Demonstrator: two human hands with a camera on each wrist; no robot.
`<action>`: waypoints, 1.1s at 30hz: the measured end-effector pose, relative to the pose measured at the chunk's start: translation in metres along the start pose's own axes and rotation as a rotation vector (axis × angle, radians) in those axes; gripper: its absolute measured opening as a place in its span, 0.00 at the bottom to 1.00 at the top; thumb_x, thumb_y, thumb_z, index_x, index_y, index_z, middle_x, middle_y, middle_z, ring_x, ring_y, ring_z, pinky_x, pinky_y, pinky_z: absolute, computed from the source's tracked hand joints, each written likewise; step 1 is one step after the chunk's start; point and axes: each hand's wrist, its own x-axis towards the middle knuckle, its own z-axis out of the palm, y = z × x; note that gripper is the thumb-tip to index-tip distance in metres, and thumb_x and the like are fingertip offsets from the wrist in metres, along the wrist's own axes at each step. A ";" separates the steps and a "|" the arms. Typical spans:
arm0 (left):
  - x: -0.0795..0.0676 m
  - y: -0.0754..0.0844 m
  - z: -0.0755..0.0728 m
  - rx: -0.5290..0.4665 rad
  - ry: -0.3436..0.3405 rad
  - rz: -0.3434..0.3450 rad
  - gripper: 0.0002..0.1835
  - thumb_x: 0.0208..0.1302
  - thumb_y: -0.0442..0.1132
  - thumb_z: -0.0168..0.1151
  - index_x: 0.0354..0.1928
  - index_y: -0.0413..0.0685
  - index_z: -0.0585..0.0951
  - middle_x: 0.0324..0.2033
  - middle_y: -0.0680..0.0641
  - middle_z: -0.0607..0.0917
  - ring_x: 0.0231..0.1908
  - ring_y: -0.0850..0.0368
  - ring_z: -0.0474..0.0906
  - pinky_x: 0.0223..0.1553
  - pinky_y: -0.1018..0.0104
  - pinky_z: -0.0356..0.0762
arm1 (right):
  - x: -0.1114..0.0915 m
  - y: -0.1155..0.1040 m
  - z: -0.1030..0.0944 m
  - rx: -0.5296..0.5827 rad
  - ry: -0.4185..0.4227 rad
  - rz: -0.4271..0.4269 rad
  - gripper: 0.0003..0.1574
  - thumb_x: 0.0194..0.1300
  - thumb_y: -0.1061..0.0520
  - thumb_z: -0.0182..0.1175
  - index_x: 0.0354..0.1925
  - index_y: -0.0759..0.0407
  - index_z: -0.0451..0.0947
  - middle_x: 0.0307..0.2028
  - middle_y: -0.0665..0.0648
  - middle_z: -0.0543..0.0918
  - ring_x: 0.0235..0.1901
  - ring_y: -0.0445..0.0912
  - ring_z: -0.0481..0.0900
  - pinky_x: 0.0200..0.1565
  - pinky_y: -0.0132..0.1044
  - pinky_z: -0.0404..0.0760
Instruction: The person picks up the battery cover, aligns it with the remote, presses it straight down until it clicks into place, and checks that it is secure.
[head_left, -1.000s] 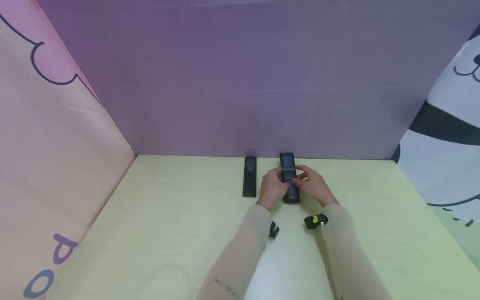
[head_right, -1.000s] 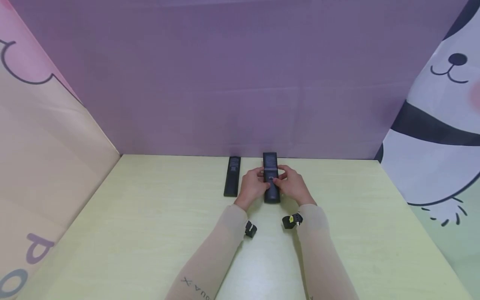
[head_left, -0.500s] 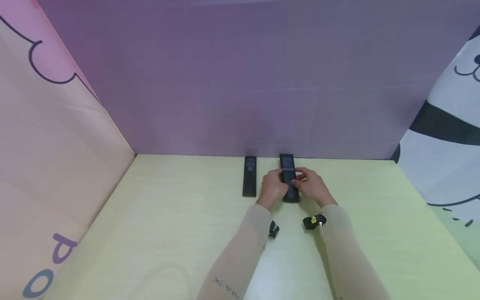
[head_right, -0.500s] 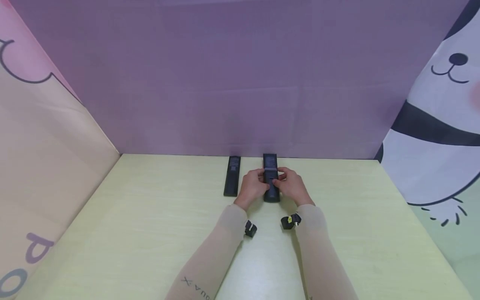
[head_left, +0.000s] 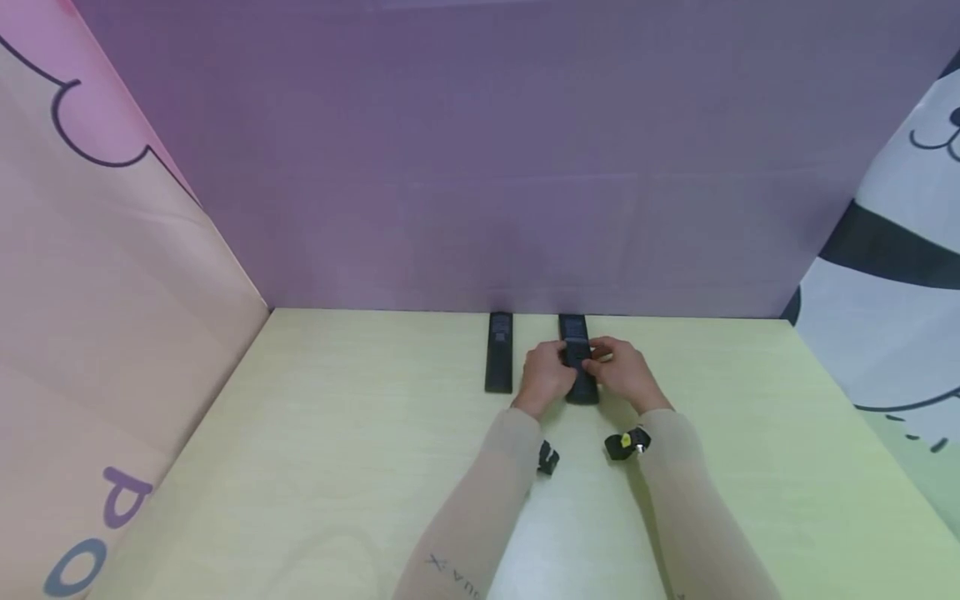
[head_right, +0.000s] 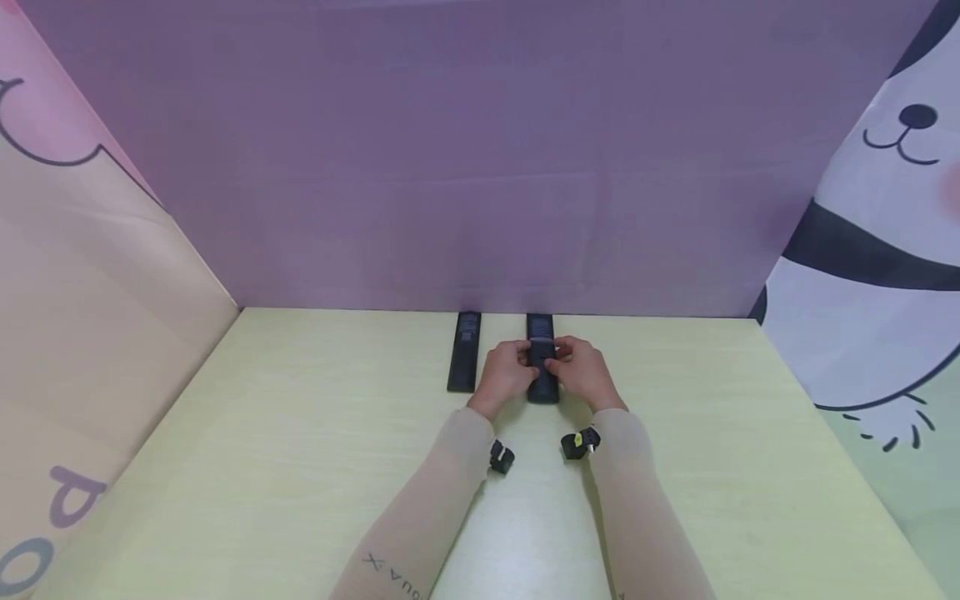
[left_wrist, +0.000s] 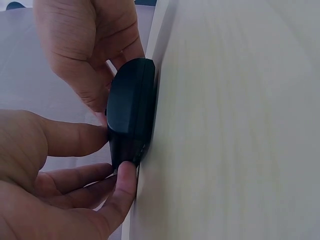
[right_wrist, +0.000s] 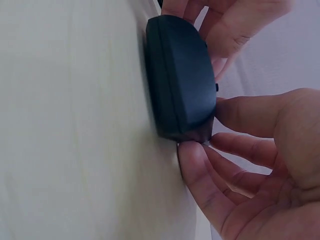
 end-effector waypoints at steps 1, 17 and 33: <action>0.000 0.000 0.000 0.001 0.000 0.000 0.28 0.57 0.32 0.69 0.63 0.48 0.82 0.55 0.42 0.88 0.53 0.45 0.84 0.56 0.55 0.82 | 0.000 0.000 0.000 -0.002 0.002 0.000 0.31 0.71 0.57 0.61 0.67 0.69 0.71 0.55 0.71 0.83 0.51 0.62 0.86 0.51 0.50 0.83; 0.001 0.001 0.001 0.008 -0.009 -0.023 0.27 0.59 0.33 0.69 0.63 0.46 0.82 0.58 0.42 0.86 0.57 0.46 0.84 0.59 0.56 0.80 | 0.002 0.000 0.001 0.006 -0.015 0.018 0.30 0.72 0.57 0.59 0.68 0.69 0.70 0.57 0.72 0.82 0.53 0.63 0.85 0.52 0.51 0.82; -0.008 -0.002 -0.009 0.100 -0.027 0.114 0.19 0.63 0.39 0.67 0.56 0.42 0.85 0.51 0.43 0.88 0.52 0.47 0.84 0.53 0.58 0.82 | 0.003 -0.002 0.000 0.008 0.021 -0.018 0.20 0.72 0.54 0.60 0.55 0.65 0.77 0.50 0.68 0.84 0.48 0.59 0.83 0.42 0.38 0.77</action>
